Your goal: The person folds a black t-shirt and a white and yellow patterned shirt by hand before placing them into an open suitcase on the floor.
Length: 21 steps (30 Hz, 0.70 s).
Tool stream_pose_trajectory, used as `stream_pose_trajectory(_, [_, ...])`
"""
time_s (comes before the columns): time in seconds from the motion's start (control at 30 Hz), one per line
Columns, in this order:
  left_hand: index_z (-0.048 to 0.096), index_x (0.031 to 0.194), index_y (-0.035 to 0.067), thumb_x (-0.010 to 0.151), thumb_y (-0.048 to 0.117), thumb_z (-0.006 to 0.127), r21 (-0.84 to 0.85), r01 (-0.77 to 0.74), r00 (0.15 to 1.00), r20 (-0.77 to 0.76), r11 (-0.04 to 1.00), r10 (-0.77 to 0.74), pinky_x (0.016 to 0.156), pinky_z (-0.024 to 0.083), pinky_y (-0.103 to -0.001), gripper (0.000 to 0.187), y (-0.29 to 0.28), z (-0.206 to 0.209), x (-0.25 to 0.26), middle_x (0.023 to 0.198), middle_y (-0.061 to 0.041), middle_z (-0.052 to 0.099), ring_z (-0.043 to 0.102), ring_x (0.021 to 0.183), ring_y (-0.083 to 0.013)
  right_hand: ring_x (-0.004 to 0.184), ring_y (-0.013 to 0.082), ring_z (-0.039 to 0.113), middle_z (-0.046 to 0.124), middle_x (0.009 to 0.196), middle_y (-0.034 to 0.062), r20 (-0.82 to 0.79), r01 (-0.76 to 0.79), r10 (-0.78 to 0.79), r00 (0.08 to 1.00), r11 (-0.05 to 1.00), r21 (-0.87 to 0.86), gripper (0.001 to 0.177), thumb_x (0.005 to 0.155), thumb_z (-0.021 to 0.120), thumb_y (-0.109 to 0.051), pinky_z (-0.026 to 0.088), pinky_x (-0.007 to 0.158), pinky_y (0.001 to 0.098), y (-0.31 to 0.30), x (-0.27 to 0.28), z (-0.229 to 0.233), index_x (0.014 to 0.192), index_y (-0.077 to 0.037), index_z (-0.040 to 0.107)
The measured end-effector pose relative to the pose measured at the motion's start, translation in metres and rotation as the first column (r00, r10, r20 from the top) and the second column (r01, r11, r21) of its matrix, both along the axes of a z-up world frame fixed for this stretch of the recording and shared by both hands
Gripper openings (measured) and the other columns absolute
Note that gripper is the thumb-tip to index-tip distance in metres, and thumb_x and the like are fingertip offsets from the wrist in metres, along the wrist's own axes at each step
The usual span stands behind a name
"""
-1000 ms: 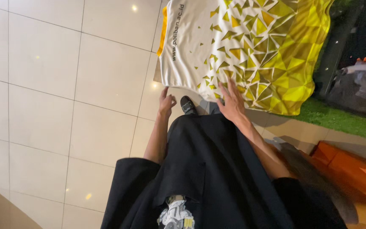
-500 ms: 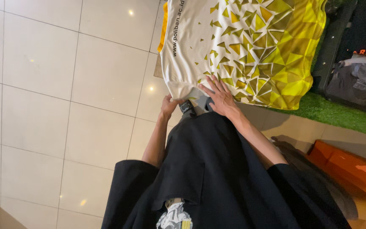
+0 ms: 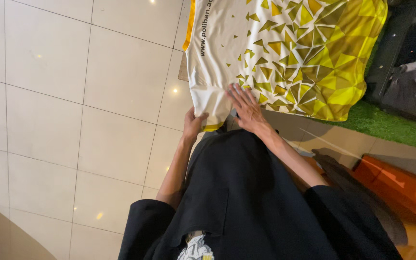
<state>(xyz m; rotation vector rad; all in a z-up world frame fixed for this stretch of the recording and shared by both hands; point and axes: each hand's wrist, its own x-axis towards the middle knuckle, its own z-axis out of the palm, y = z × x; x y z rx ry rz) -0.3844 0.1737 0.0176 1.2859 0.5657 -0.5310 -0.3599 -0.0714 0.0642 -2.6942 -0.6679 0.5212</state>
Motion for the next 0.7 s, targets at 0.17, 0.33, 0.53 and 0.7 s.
stream_pose_trajectory(0.17, [0.042,0.132,-0.004,0.084,-0.004,0.067,0.008,-0.212,0.967,-0.143,0.977,0.211,0.073,0.06,-0.041,0.054,-0.015,0.007,0.015,0.11,-0.019,0.066,0.069,0.09,-0.0266,0.158,0.0279,0.01,0.012,0.171,0.0108,-0.075,0.025,-0.021,0.997,0.998,0.055,0.118,0.07,0.089,-0.03,0.009,0.13,0.0473,0.007,-0.002,0.007,0.162,-0.012,0.016])
stream_pose_trajectory(0.33, [0.025,0.139,0.005,0.081,-0.008,0.067,0.031,-0.362,0.929,-0.076,0.932,0.363,0.066,0.063,-0.04,0.073,-0.04,0.027,0.049,0.117,-0.023,0.056,0.068,0.093,-0.0287,0.145,0.0319,0.037,0.038,0.156,0.0124,-0.051,0.291,-0.288,0.956,0.927,0.236,0.086,0.082,0.086,-0.032,0.032,0.121,0.0474,0.008,-0.009,-0.014,0.154,-0.01,0.043])
stream_pose_trajectory(0.53, [0.023,0.141,0.007,0.085,-0.007,0.064,-0.132,-0.3,0.954,-0.066,0.945,0.294,0.074,0.066,-0.044,0.071,-0.08,0.093,0.1,0.113,-0.021,0.056,0.069,0.092,-0.0306,0.096,0.0302,0.063,0.065,0.108,0.0152,-0.069,0.546,-0.591,0.803,0.685,0.483,0.041,0.094,0.077,-0.03,0.052,0.083,0.0378,0.002,-0.004,-0.064,0.119,-0.001,0.064])
stream_pose_trajectory(0.7, [0.032,0.145,0.006,0.093,0.011,0.065,-0.112,-0.037,0.981,0.186,0.993,0.058,0.082,0.058,-0.042,0.062,-0.087,0.098,0.132,0.104,-0.02,0.071,0.075,0.094,-0.0322,0.06,0.0153,0.054,0.057,0.064,0.0016,-0.565,0.862,-0.656,0.5,0.317,0.395,0.033,0.105,0.064,-0.032,0.044,0.059,0.0307,-0.012,0.006,-0.105,0.093,-0.002,0.067])
